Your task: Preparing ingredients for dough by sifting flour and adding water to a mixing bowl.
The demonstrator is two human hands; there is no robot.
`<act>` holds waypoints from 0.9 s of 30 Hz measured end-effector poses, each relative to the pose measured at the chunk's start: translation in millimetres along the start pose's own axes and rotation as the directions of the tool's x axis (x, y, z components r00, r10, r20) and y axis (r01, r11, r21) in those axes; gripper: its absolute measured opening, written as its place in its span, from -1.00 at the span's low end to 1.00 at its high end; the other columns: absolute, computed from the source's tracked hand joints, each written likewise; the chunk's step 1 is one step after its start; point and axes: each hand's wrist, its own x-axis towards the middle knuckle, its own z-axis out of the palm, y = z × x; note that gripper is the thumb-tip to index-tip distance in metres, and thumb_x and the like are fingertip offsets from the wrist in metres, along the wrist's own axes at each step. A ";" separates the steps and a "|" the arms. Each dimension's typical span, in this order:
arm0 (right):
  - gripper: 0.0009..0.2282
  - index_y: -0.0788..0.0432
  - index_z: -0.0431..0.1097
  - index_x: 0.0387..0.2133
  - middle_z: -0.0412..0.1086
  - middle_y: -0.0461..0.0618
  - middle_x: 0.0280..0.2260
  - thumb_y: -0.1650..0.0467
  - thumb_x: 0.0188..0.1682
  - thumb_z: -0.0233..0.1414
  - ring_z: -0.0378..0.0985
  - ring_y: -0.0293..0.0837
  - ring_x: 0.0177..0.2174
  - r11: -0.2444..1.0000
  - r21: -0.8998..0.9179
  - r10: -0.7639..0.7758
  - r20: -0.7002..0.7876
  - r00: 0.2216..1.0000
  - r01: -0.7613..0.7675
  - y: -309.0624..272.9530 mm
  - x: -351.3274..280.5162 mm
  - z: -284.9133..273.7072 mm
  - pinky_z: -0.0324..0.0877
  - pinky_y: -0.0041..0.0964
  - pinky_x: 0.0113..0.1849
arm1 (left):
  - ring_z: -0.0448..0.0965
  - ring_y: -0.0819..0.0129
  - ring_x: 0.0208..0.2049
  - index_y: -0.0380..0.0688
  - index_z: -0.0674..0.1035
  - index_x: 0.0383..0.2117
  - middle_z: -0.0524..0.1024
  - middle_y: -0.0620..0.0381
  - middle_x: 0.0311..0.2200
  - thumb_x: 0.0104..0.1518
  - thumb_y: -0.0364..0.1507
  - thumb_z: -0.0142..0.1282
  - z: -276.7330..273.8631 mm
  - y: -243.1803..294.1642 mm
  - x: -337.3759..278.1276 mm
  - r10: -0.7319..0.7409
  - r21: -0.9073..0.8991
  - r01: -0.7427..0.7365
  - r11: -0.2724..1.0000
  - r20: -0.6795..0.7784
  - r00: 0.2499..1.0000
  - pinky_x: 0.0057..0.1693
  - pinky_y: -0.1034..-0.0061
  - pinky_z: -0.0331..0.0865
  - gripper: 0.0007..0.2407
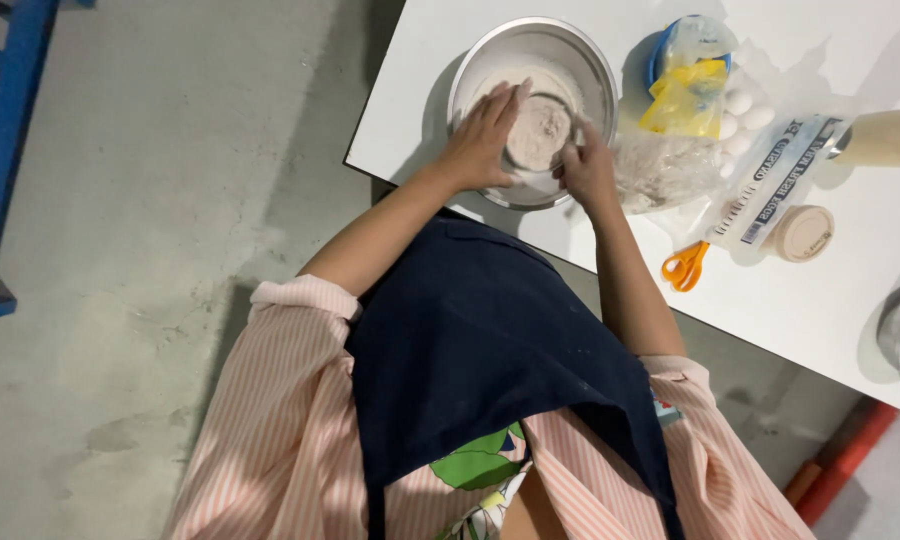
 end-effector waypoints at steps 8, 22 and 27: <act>-0.50 0.17 0.02 0.33 0.45 0.02 -0.53 0.58 0.07 -0.16 0.48 -0.22 -0.62 0.996 -0.088 0.010 -0.120 0.993 -0.021 15.6 16.5 5.3 0.38 -0.34 -0.59 | -0.16 -0.13 0.44 -0.18 -0.05 0.41 -0.08 -0.20 0.41 -0.23 -0.27 0.57 -56.0 -67.3 -36.2 -0.309 0.056 0.308 0.950 0.003 0.951 0.45 0.00 -0.15 0.08; -0.44 0.04 -0.03 0.38 0.43 0.05 -0.52 0.59 0.07 -0.20 0.45 -0.22 -0.65 0.990 -0.096 0.074 -0.251 0.965 -0.101 31.7 30.6 9.9 0.37 -0.33 -0.61 | 0.05 -0.24 0.38 -0.54 0.28 0.31 0.01 -0.32 0.39 -0.01 -0.50 0.34 -13.5 -154.9 -68.0 -0.456 0.693 0.194 0.694 0.214 0.864 0.47 0.08 -0.08 -0.30; -0.40 0.03 -0.06 0.43 0.44 0.06 -0.48 0.62 0.07 -0.21 0.45 -0.22 -0.62 0.997 -0.015 0.069 -0.261 0.963 -0.076 52.2 35.4 0.7 0.37 -0.33 -0.59 | 0.10 -0.32 0.34 -0.66 0.33 0.22 0.00 -0.42 0.37 0.07 -0.56 0.20 1.5 -167.5 -61.8 -0.449 0.743 0.156 0.650 0.210 0.868 0.42 0.06 -0.04 -0.44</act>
